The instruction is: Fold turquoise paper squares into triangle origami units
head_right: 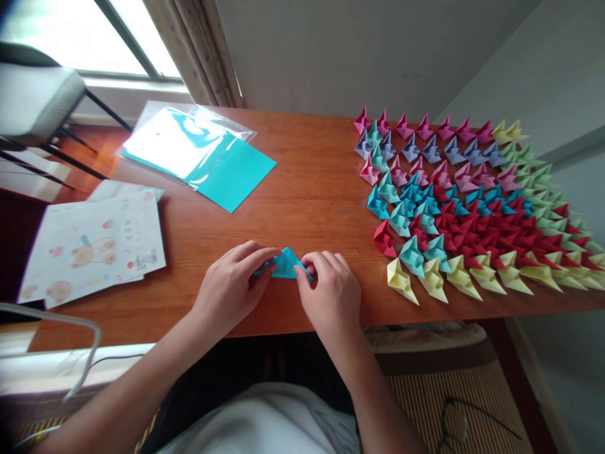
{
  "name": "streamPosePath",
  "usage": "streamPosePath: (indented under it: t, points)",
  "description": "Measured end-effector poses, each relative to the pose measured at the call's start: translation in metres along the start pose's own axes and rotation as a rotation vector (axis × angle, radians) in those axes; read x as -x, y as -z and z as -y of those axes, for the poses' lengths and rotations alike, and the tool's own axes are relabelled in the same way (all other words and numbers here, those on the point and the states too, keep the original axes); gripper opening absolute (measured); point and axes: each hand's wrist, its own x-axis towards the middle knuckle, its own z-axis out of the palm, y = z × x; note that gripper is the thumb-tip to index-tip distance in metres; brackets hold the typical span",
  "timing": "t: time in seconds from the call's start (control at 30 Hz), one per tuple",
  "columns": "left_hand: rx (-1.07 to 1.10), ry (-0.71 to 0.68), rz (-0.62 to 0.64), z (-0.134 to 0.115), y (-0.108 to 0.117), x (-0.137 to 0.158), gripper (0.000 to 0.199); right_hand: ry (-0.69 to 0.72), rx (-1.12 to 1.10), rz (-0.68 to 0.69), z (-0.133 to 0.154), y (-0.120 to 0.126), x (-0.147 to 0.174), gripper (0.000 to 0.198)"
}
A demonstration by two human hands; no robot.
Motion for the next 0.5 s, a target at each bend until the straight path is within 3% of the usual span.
streamPosePath:
  t: [0.5]
  points:
    - [0.039,0.017,-0.024,0.0023,-0.0016,0.0006,0.020,-0.001,-0.006,-0.011,0.0013,-0.0009,0.0001,0.006]
